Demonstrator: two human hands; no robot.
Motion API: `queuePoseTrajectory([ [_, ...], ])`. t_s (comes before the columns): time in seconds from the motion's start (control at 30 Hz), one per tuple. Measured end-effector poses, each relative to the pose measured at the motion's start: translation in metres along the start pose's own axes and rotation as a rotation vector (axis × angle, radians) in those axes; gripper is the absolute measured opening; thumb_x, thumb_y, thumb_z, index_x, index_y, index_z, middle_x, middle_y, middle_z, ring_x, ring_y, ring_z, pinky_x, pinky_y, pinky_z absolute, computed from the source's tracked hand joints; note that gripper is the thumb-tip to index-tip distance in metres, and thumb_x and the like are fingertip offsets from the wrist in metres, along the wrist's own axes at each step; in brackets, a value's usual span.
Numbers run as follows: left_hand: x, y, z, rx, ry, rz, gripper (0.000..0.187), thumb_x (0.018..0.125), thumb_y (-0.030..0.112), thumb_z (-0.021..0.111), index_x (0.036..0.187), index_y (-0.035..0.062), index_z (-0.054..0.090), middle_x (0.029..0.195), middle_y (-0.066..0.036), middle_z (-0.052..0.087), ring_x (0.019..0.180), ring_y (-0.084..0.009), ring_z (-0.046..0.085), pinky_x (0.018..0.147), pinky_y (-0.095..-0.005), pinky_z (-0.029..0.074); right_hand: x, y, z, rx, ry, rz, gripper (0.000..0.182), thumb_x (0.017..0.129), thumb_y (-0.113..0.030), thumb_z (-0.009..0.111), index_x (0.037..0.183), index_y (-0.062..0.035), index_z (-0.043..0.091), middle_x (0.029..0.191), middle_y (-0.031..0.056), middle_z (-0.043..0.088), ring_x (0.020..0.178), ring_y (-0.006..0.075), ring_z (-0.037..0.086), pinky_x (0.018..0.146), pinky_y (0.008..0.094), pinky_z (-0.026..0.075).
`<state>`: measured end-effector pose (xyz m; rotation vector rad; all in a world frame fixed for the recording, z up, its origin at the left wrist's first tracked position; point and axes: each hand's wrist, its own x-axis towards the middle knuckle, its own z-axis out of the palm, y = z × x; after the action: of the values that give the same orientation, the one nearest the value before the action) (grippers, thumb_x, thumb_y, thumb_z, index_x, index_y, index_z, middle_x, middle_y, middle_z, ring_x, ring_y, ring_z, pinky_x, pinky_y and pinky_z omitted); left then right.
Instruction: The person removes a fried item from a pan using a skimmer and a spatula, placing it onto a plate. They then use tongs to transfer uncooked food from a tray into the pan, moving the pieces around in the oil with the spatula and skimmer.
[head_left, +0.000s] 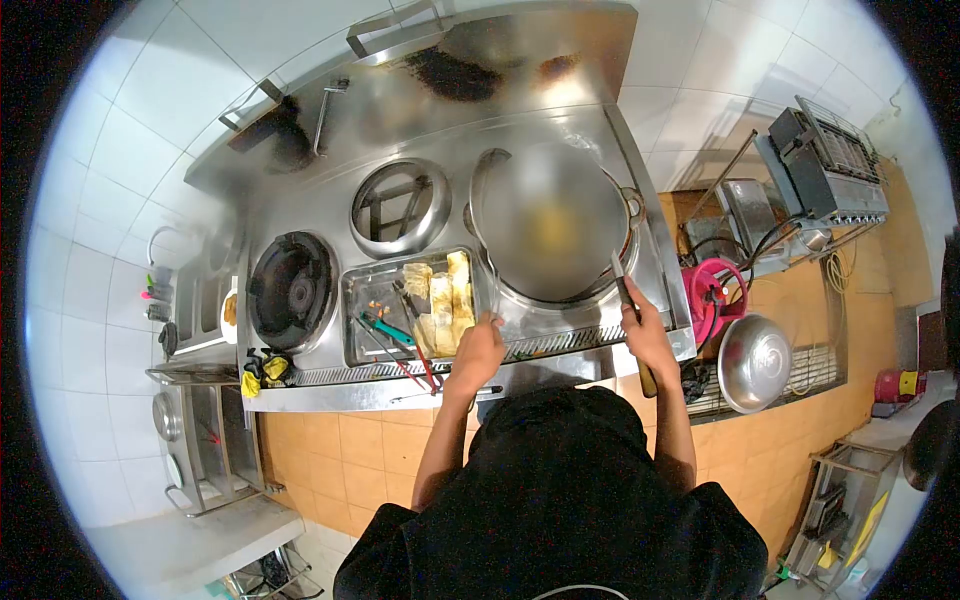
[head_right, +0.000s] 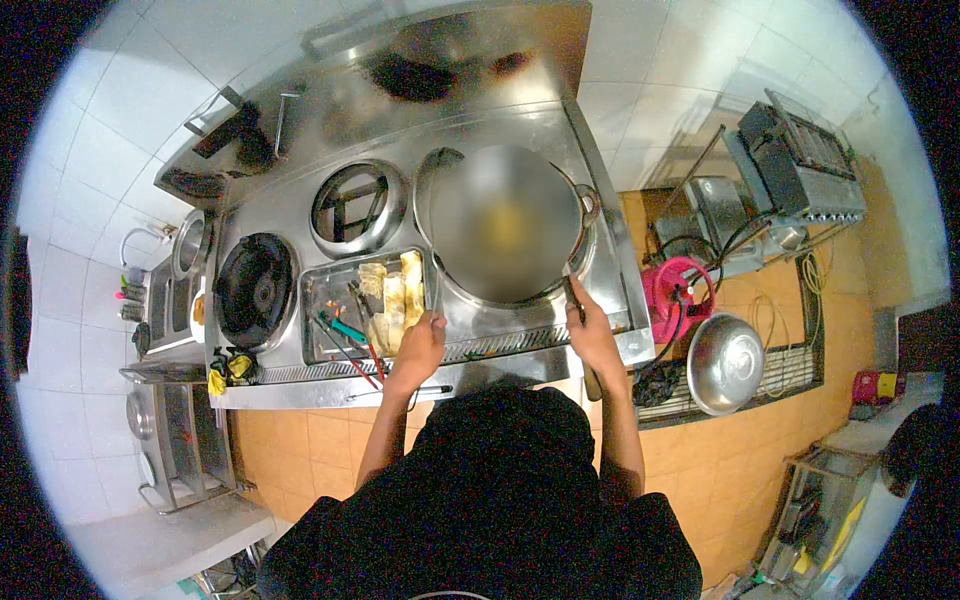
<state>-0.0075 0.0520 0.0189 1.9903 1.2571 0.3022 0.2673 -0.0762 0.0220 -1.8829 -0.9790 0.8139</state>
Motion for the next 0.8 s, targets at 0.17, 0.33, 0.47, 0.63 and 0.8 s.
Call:
queuePoseTrajectory([
  [0.17,0.013,0.033,-0.025,0.102,0.031,0.016,0.022,0.095,0.007,0.042,0.104,-0.0075,0.056,0.095,-0.034,0.065,0.09,-0.0508,0.062,0.082,-0.057,0.047,-0.018,-0.015,-0.016,-0.121,0.055,0.11,0.051,0.098,-0.008,0.047,0.148,-0.0055,0.041,0.116,0.0289,0.064,0.089,0.0264,0.064,0.084,0.0352,0.049],
  [0.33,0.051,0.021,-0.01,0.062,0.09,0.144,0.022,0.096,0.009,0.042,0.103,-0.0066,0.056,0.089,-0.035,0.064,0.086,-0.0513,0.062,0.078,-0.0579,0.047,-0.056,0.019,-0.004,-0.084,0.038,-0.068,0.052,0.099,-0.007,0.047,0.149,-0.0017,0.038,0.098,0.0159,0.062,0.082,0.0169,0.053,0.08,0.0286,0.046],
  [0.47,0.063,0.017,0.003,0.078,0.048,0.186,0.023,0.098,0.012,0.043,0.103,-0.0069,0.056,0.085,-0.034,0.064,0.084,-0.0515,0.063,0.075,-0.0583,0.048,-0.066,0.004,-0.001,-0.115,-0.045,0.075,0.055,0.094,-0.007,0.049,0.148,-0.0081,0.042,0.105,0.0337,0.063,0.095,0.0419,0.065,0.087,0.0387,0.049],
  [0.63,0.046,0.015,0.003,0.178,-0.01,0.091,0.024,0.098,0.014,0.046,0.103,-0.0071,0.056,0.08,-0.035,0.063,0.082,-0.0516,0.062,0.075,-0.0585,0.047,-0.047,0.007,0.002,-0.181,-0.021,0.074,0.055,0.094,-0.008,0.051,0.148,-0.0088,0.041,0.098,0.034,0.063,0.09,0.046,0.063,0.083,0.043,0.049],
  [0.8,0.015,-0.001,0.004,0.05,0.033,0.153,0.022,0.097,0.011,0.046,0.104,-0.0082,0.055,0.082,-0.035,0.063,0.083,-0.0522,0.062,0.076,-0.0582,0.047,-0.027,-0.006,-0.009,-0.202,-0.033,0.051,0.054,0.095,-0.008,0.05,0.148,-0.0088,0.041,0.107,0.0341,0.062,0.101,0.0471,0.063,0.087,0.0445,0.049],
])
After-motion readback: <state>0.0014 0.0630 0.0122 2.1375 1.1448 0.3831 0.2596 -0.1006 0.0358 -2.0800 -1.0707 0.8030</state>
